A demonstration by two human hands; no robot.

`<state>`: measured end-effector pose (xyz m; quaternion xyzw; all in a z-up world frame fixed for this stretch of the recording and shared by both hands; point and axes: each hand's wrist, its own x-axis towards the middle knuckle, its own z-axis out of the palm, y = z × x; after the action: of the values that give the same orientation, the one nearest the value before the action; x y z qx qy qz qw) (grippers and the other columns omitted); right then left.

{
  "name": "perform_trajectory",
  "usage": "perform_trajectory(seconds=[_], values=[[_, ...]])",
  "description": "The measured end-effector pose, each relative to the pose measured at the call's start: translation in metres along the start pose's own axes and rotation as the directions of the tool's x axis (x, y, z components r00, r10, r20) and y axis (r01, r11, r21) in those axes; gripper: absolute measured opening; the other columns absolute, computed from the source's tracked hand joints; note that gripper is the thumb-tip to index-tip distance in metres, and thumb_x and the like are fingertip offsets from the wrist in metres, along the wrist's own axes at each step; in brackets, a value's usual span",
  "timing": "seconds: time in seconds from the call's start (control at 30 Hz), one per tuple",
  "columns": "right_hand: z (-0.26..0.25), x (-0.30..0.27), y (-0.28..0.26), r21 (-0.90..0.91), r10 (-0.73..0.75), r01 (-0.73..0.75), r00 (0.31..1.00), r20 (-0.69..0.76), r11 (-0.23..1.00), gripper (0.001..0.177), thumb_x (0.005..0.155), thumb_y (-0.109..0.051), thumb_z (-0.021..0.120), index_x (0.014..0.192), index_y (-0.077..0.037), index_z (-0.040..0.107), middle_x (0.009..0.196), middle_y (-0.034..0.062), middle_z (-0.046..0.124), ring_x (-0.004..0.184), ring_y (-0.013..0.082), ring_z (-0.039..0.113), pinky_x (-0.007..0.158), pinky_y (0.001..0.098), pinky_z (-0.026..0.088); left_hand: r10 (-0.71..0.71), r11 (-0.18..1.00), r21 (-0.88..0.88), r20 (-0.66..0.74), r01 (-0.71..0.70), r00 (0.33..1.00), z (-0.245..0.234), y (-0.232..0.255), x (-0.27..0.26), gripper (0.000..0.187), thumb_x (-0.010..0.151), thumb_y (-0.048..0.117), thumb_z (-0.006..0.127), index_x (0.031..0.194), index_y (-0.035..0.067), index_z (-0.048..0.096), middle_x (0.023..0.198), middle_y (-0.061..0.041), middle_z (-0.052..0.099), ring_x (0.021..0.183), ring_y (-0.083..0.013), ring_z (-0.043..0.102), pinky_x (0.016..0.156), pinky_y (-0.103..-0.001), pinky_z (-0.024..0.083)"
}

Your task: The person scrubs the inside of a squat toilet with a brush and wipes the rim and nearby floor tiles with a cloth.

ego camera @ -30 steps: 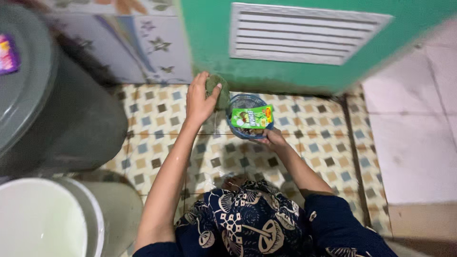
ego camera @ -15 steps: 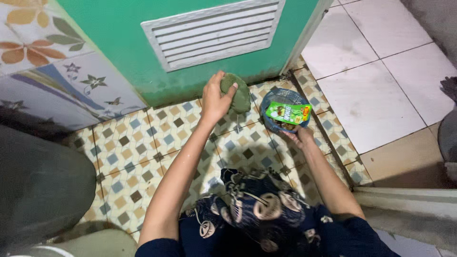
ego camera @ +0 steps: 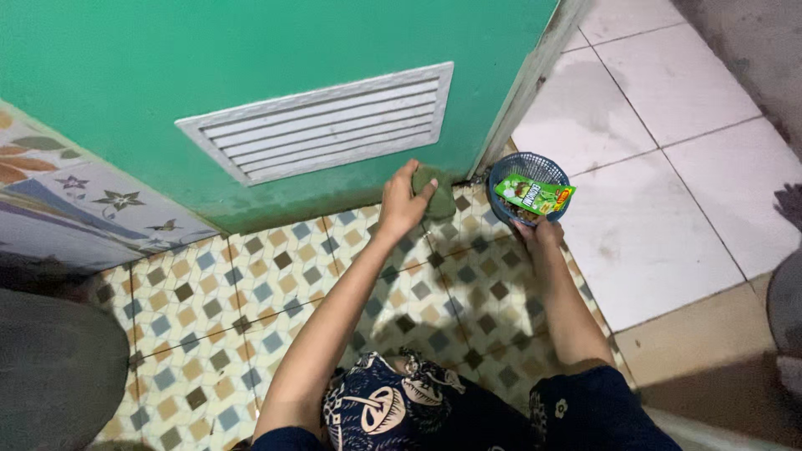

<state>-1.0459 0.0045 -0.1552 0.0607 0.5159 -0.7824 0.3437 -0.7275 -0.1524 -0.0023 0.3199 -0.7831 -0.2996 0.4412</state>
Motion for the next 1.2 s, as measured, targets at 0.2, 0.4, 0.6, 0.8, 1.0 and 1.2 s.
perform_trajectory(seconds=[0.2,0.4,0.6,0.8,1.0,1.2], values=[[-0.018,0.040,-0.006,0.117,-0.029,0.003,0.975,0.219,0.993,0.033,0.104,-0.005,0.055,0.135,0.006,0.056,0.130,0.0273,0.064,0.099,0.0377,0.074,0.078,0.0458,0.067,-0.285,0.955,-0.036,0.169,0.295,0.943,0.025,0.028,0.022,0.042,0.088,0.025,0.074,0.119,0.000,0.064,0.104,-0.024,0.073,0.092,-0.0407,0.071,0.084,-0.046,0.055],[-0.003,0.030,0.021,-0.323,-0.394,0.342,0.912,-0.113,0.882,0.021,0.113,-0.019,0.062,0.126,-0.003,0.056,0.106,0.0174,0.064,0.084,0.0220,0.057,0.073,0.0389,0.050,-0.336,0.929,-0.092,0.202,0.359,0.920,0.061,0.022,0.026,0.037,0.088,0.024,0.073,0.115,0.001,0.063,0.094,-0.020,0.074,0.082,-0.0375,0.072,0.076,-0.045,0.055],[0.063,-0.078,0.017,-0.259,0.031,0.190,0.750,0.661,0.947,0.049,0.102,-0.031,0.055,0.144,-0.015,0.036,0.118,0.0043,0.064,0.104,0.0175,0.066,0.086,0.0384,0.060,-0.235,0.955,-0.105,0.303,0.277,0.924,0.090,0.002,0.014,0.033,0.089,0.024,0.074,0.114,0.003,0.066,0.099,-0.022,0.075,0.095,-0.0382,0.075,0.085,-0.044,0.056],[0.089,-0.050,0.077,-0.176,0.133,-0.011,0.700,0.701,0.984,0.051,0.103,-0.008,0.066,0.143,0.003,0.037,0.122,0.0106,0.061,0.104,0.0226,0.068,0.077,0.0457,0.063,-0.352,0.927,0.296,0.470,0.231,0.809,0.051,0.006,0.013,0.046,0.080,0.017,0.072,0.125,0.010,0.068,0.105,-0.023,0.074,0.100,-0.0397,0.073,0.085,-0.048,0.056],[0.102,-0.010,0.111,-0.579,0.082,0.268,0.858,0.506,0.770,0.031,0.096,-0.015,0.059,0.127,-0.008,0.062,0.108,0.0050,0.068,0.079,0.0187,0.069,0.058,0.0373,0.061,-0.330,0.940,0.226,0.426,0.254,0.843,-0.016,-0.017,0.006,0.048,0.086,0.027,0.075,0.128,0.007,0.063,0.109,-0.019,0.075,0.102,-0.0376,0.072,0.087,-0.046,0.055],[0.108,0.006,0.124,-0.714,0.095,0.380,0.844,0.528,0.588,0.039,0.107,-0.033,0.064,0.092,0.003,0.070,0.079,0.0100,0.068,0.068,0.0208,0.065,0.058,0.0365,0.054,-0.428,0.903,0.225,0.541,0.366,0.724,-0.066,-0.031,-0.014,0.042,0.091,0.030,0.069,0.128,0.010,0.066,0.104,-0.015,0.078,0.094,-0.0305,0.075,0.083,-0.041,0.056]])
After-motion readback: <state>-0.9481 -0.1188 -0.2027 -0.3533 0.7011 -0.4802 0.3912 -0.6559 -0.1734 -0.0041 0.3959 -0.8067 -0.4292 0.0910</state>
